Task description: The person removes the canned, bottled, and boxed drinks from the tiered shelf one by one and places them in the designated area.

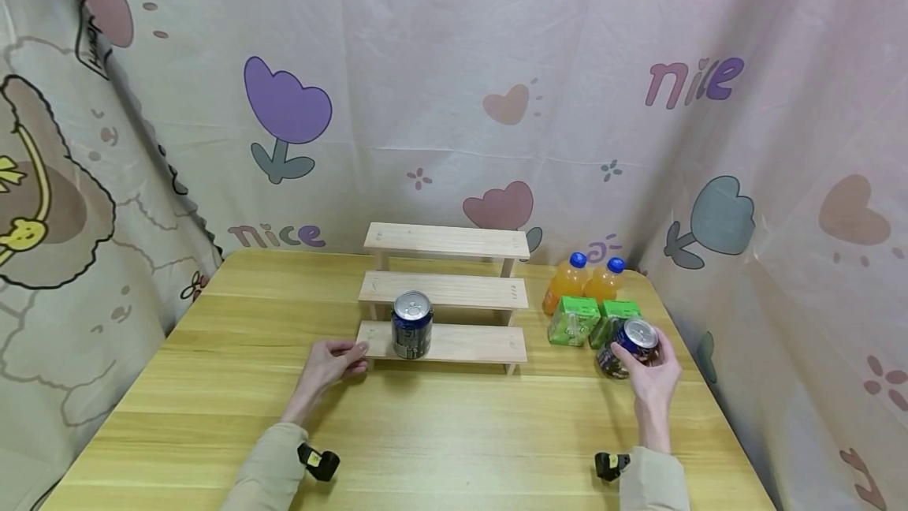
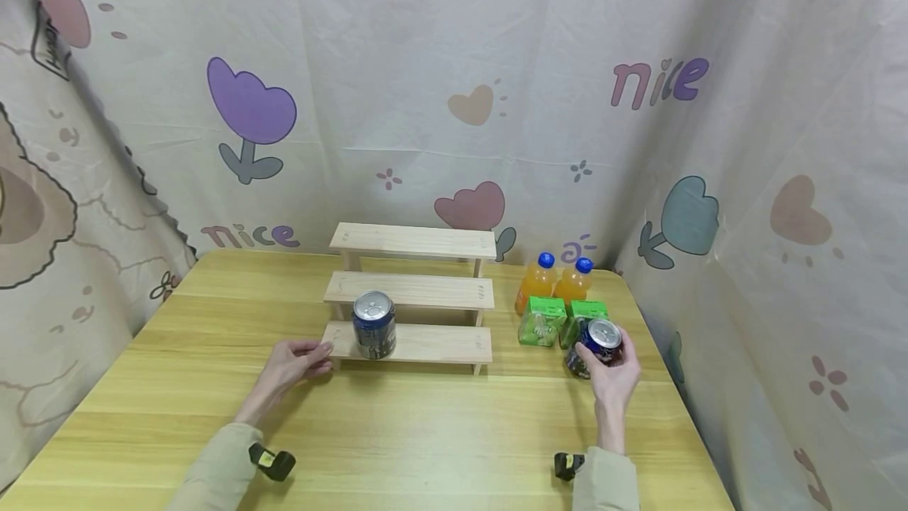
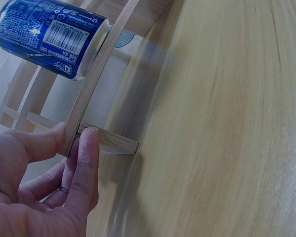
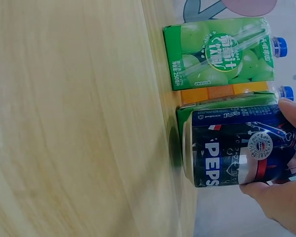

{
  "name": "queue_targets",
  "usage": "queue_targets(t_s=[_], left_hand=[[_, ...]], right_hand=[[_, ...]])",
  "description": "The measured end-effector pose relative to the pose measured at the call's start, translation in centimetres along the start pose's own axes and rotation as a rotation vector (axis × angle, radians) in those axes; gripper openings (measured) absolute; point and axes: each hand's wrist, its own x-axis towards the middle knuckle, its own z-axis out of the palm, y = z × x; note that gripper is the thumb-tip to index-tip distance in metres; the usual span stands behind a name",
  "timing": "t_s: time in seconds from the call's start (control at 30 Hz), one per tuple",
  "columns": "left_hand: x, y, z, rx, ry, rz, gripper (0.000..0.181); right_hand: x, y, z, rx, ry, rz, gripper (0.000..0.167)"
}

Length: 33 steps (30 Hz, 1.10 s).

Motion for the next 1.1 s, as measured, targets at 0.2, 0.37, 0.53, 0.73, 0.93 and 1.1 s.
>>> queue_targets(t_s=[0.2,0.37,0.53,0.73,0.93,1.1], left_hand=[[-0.07,-0.11,-0.08,-0.011,-0.010,0.012,0.045],[-0.01,-0.11,-0.07,-0.009,-0.006,0.009,0.043],[0.04,-0.10,-0.06,-0.011,-0.006,0.007,0.044],[0.11,-0.18,-0.15,-0.012,-0.018,0.015,0.046],[0.08,-0.15,0.00,-0.010,0.002,0.005,0.042],[0.13,-0.16,0.02,-0.005,0.009,0.010,0.040]], right_hand=[[0.14,0.19,-0.14,-0.009,-0.008,0.015,0.071],[0.15,0.15,-0.32,-0.008,-0.023,0.043,0.075],[0.25,0.28,-0.34,-0.012,-0.028,0.054,0.075],[0.34,0.31,-0.39,-0.023,-0.042,0.067,0.078],[0.30,0.39,-0.35,-0.048,-0.050,0.053,0.078],[0.30,0.53,-0.19,-0.052,-0.042,0.029,0.076]])
